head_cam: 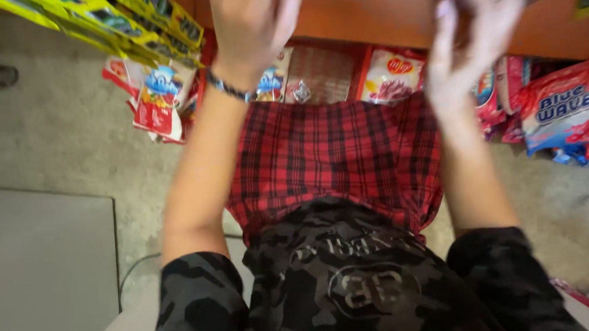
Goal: Stocking and organizing bags of milkshake mix on a lower shelf in a grocery store.
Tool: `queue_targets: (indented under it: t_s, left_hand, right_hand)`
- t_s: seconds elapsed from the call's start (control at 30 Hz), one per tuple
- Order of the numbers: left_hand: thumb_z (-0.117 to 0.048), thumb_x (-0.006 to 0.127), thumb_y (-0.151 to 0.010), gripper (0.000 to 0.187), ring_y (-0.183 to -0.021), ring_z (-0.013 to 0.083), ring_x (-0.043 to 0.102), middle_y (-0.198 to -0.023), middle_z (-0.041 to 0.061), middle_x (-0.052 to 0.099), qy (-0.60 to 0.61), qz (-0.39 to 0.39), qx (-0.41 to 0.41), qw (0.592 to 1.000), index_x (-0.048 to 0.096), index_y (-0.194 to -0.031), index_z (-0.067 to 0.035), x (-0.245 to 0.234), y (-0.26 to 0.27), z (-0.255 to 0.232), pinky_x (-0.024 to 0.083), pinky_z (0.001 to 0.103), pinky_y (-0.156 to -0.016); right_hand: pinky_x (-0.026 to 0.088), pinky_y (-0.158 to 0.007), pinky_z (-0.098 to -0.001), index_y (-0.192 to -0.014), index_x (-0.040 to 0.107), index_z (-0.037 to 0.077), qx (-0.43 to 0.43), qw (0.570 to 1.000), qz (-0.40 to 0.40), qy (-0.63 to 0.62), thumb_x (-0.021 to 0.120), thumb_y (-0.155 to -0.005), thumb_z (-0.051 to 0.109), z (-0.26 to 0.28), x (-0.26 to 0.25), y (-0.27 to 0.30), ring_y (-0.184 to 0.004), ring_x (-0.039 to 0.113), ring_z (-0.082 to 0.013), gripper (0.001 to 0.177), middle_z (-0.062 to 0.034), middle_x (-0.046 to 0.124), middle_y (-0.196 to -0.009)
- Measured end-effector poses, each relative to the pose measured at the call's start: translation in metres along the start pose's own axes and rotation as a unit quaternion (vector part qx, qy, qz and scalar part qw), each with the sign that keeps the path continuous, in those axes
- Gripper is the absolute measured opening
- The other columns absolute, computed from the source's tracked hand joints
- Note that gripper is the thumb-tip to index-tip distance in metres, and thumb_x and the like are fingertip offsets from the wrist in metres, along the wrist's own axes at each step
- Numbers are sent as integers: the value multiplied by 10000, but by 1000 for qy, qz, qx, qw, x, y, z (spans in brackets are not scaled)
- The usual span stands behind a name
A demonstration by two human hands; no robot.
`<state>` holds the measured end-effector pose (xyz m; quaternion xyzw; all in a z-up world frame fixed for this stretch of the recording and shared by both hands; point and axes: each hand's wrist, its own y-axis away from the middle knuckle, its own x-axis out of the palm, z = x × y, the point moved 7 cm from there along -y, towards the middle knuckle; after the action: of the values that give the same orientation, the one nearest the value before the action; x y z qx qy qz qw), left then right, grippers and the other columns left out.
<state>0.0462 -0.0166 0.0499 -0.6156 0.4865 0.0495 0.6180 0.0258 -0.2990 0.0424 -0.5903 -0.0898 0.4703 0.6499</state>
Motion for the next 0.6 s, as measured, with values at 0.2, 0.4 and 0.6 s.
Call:
queue_targets:
  t_s: [0.2,0.4,0.6]
  left_hand:
    - [-77,606,-1052,320,-1358,350,572,-1428,148,621,118,-23,-248,961,650,-1369,-75,58,148,1,415,448,-1191]
    - [-73,607,-1038,307,-1343,341,602,-1398,154,651,187,4,-375,908,649,-1343,-67,128,236,-23,438,419,-1188]
    - [-93,605,-1029,288,-1308,326,624,-1350,151,672,229,33,-467,853,651,-1310,-54,162,260,-17,498,383,-1126]
  right_hand:
    - [483,-772,-221,-1256,649,-8,386,865,68,-313,702,-1120,57,-90,72,178,-888,577,-77,160,-28,650,-1043]
    - [501,-663,-226,-1253,616,11,525,772,6,-359,652,-1125,116,-133,65,247,-737,591,-78,169,-19,662,-938]
    - [535,-619,-241,-1253,616,45,577,749,38,-323,651,-1096,138,-151,73,277,-692,630,-96,186,-26,680,-883]
